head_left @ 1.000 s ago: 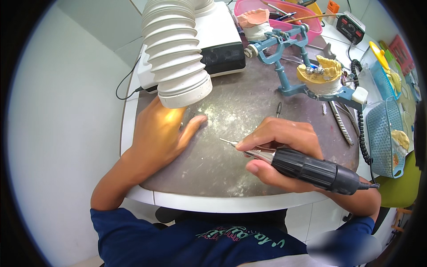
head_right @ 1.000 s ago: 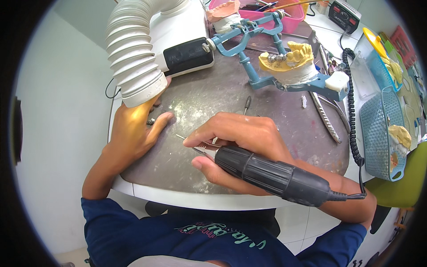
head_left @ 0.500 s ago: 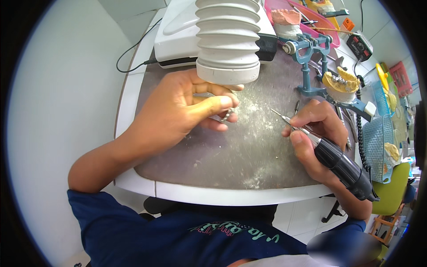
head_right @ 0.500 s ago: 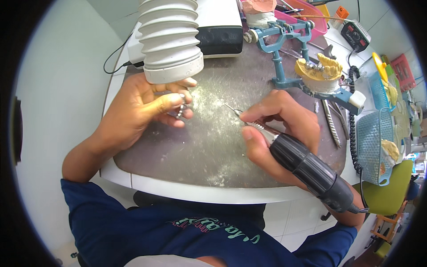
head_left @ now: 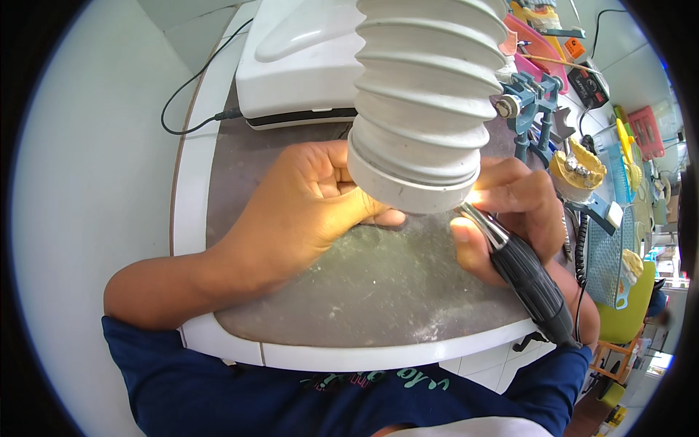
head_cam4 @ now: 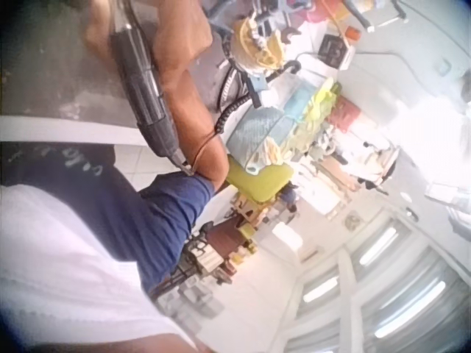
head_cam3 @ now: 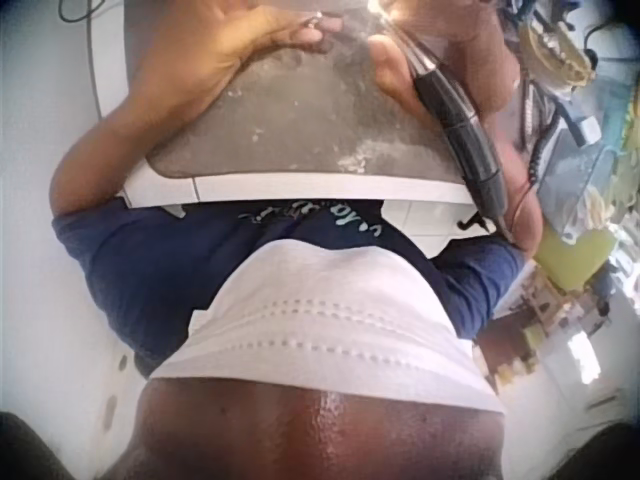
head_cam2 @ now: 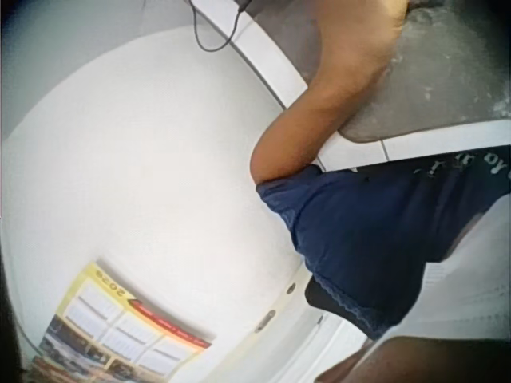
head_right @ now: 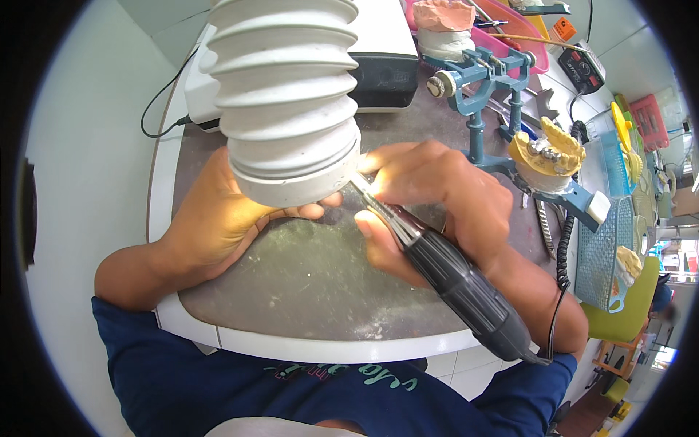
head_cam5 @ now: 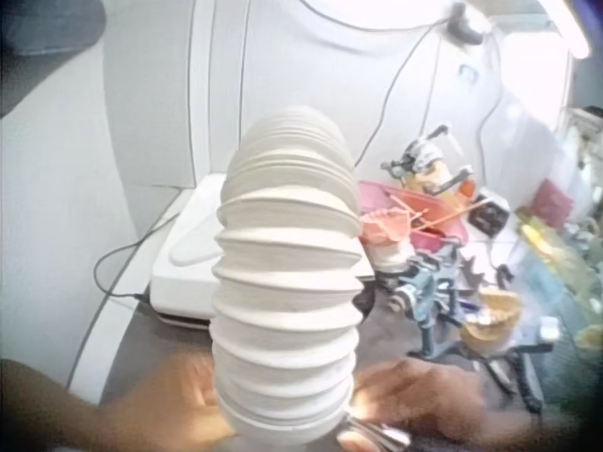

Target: The person uses a rotary grinding tool to smooth and shape a small metal component held in the left hand. The work is performed under a magnifying lamp on a cluttered workbench. After grinding, the person places the component into a basket and picks up another small metal piece to continue the process.

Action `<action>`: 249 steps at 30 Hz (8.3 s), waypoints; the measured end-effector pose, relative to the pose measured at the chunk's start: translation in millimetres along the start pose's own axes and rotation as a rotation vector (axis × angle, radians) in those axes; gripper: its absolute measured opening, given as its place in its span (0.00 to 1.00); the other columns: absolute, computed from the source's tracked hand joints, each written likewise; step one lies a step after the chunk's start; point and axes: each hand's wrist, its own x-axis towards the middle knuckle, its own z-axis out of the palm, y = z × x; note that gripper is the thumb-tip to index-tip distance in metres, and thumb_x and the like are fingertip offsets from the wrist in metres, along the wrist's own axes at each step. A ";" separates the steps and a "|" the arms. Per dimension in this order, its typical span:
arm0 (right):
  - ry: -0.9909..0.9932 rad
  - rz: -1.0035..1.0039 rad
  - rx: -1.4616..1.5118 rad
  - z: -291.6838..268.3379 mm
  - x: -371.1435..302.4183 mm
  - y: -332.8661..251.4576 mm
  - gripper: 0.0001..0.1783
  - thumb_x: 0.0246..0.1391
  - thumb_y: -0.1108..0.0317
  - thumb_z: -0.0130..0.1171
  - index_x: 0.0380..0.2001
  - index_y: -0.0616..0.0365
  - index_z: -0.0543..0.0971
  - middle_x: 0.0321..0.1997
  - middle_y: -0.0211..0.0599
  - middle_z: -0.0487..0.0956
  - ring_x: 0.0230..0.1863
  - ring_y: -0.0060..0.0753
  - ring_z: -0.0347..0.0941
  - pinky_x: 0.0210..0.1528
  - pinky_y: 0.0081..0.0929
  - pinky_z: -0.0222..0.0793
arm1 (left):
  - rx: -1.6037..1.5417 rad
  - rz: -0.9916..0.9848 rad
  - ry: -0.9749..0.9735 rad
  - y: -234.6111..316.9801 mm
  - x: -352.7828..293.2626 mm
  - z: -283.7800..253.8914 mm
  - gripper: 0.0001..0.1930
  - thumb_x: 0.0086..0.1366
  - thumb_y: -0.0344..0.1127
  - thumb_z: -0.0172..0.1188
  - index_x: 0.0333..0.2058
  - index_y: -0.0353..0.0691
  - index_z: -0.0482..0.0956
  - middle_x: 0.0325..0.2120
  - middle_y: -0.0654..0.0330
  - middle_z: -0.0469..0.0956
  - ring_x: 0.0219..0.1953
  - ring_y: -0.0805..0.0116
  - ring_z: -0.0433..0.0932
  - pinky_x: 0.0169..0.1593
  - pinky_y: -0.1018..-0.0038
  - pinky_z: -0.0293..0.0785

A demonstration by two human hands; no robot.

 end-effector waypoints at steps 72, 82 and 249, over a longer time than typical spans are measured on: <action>-0.030 -0.056 0.056 1.8 -2.3 1.9 0.15 0.40 0.74 0.75 0.30 0.65 0.77 0.25 0.42 0.79 0.29 0.41 0.82 0.45 0.41 0.83 | -0.050 -0.111 -0.092 9.5 -7.3 -0.9 0.20 0.68 0.26 0.59 0.57 0.30 0.71 0.43 0.51 0.79 0.46 0.66 0.80 0.51 0.73 0.77; -0.019 -0.020 0.070 3.0 -1.3 0.0 0.14 0.40 0.75 0.75 0.29 0.65 0.78 0.25 0.43 0.79 0.27 0.39 0.80 0.46 0.43 0.83 | -0.119 -0.051 -0.095 6.4 -8.0 -0.3 0.11 0.66 0.27 0.59 0.46 0.31 0.79 0.41 0.56 0.84 0.45 0.73 0.80 0.52 0.75 0.75; -0.125 -0.090 0.030 -0.3 3.2 -1.3 0.17 0.47 0.77 0.68 0.39 0.61 0.73 0.35 0.44 0.77 0.41 0.48 0.81 0.43 0.38 0.77 | -0.065 0.030 -0.023 -4.8 -5.7 -1.7 0.11 0.69 0.27 0.60 0.47 0.28 0.78 0.42 0.57 0.83 0.44 0.71 0.82 0.50 0.75 0.80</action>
